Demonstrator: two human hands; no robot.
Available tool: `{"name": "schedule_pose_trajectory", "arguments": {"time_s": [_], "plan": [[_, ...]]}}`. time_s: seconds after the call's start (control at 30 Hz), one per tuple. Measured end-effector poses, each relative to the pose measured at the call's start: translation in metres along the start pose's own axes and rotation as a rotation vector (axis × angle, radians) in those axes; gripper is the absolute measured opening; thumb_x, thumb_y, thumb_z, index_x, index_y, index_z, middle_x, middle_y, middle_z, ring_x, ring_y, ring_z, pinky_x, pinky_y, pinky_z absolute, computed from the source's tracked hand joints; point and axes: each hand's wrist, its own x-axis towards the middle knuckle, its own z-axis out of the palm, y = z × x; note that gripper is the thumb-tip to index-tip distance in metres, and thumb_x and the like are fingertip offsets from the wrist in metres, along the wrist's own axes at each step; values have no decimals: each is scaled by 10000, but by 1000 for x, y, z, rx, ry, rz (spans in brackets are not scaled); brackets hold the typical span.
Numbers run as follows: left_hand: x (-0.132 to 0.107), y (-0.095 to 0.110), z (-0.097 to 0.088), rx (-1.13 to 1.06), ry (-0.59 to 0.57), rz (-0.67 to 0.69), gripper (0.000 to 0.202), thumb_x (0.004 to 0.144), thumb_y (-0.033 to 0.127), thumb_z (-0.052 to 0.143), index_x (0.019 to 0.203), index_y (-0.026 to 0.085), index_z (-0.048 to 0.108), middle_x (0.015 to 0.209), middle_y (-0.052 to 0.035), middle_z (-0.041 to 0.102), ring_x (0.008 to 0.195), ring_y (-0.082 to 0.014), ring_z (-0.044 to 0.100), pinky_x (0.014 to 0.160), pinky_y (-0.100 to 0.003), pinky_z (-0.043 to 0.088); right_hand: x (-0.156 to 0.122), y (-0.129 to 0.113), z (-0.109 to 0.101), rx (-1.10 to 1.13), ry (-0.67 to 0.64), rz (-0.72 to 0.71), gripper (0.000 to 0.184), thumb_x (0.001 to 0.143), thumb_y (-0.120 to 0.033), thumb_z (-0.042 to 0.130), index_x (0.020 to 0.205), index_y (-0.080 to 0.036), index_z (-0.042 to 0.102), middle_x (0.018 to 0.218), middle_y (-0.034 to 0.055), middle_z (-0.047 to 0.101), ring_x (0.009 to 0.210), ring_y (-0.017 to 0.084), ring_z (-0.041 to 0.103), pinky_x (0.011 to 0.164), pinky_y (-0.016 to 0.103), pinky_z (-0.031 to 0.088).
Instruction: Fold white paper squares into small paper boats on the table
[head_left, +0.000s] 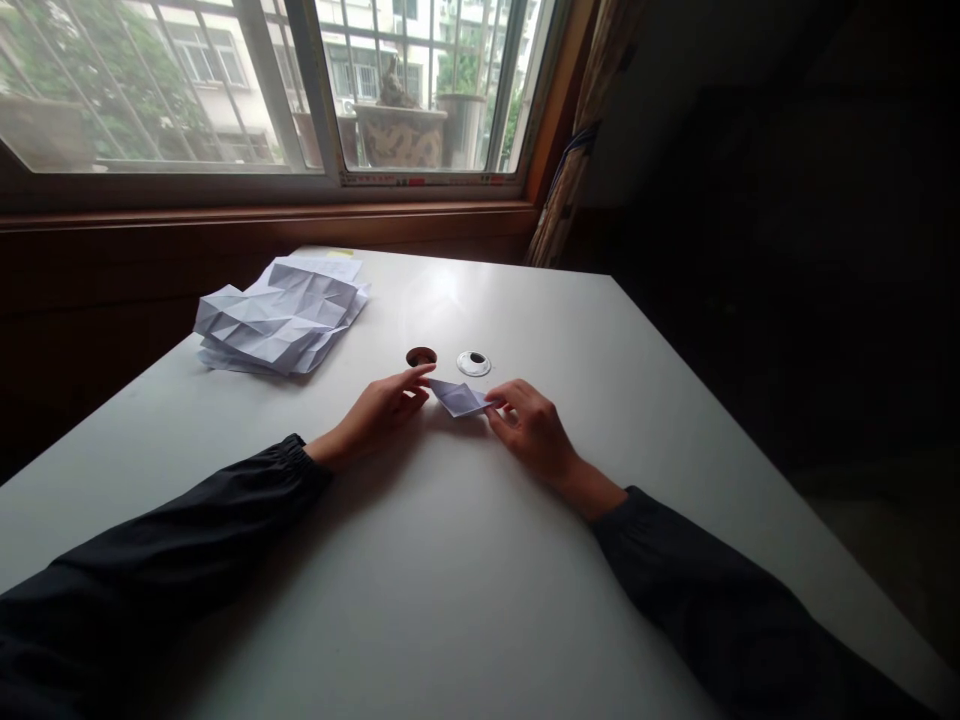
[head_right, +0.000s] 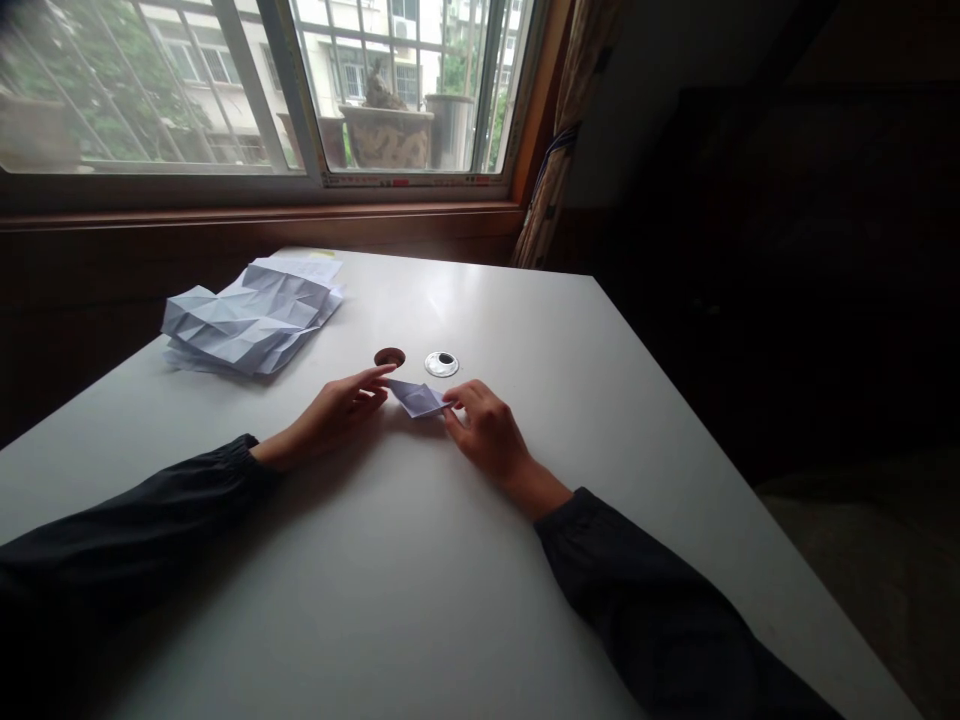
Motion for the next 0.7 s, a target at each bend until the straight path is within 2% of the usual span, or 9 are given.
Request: {"name": "schedule_pose_trajectory", "arguments": {"time_s": [0.1, 0.2, 0.27, 0.37, 0.5, 0.63, 0.7], "plan": [[-3, 6, -2, -18, 27, -12, 432, 987, 298, 557, 1414, 227, 551, 1132, -78, 765, 950, -193, 750, 850, -307, 597, -1, -4, -1, 88, 2, 36, 212, 916, -122, 597, 1095, -222, 650, 1021, 59, 684, 823, 188, 681, 766, 335, 592], [-6, 10, 0, 8, -9, -15, 405, 968, 292, 615, 1369, 258, 573, 1052, -33, 787, 895, -182, 763, 856, -296, 588, -3, -11, 2, 122, -10, 86, 333, 921, -142, 620, 1240, -237, 615, 1027, 50, 721, 844, 192, 708, 807, 348, 610], [-9, 13, 2, 34, -44, -8, 408, 957, 255, 630, 1360, 278, 577, 1051, -15, 787, 893, -174, 764, 849, -282, 583, -4, -16, 5, 120, -35, 116, 369, 917, -145, 634, 1273, -236, 604, 1003, 44, 738, 864, 198, 722, 831, 352, 610], [-12, 18, 5, 73, -76, 3, 405, 947, 220, 637, 1344, 280, 580, 1048, -8, 784, 894, -170, 763, 820, -262, 576, -5, -21, 8, 94, -67, 153, 323, 910, -131, 632, 1218, -228, 643, 992, 45, 754, 866, 204, 733, 830, 351, 600], [-12, 21, 7, 123, -89, 2, 298, 956, 260, 644, 1252, 261, 606, 973, 5, 786, 840, -163, 752, 770, -251, 551, -5, -25, 9, 50, -87, 181, 232, 911, -130, 628, 1107, -230, 702, 944, 32, 767, 817, 207, 733, 782, 336, 577], [-11, 22, 7, 176, -100, -10, 142, 945, 320, 666, 1058, 235, 646, 893, 11, 768, 743, -149, 717, 676, -233, 502, -5, -26, 10, 11, -127, 127, 213, 948, -161, 597, 1113, -242, 705, 985, 46, 773, 859, 237, 726, 790, 370, 565], [-10, 24, 7, 206, -102, 7, 128, 953, 347, 654, 999, 227, 648, 879, 5, 756, 725, -148, 701, 656, -234, 483, -5, -26, 11, -1, -137, 88, 226, 970, -179, 577, 1151, -244, 694, 1041, 65, 771, 918, 259, 723, 828, 403, 568]]}}
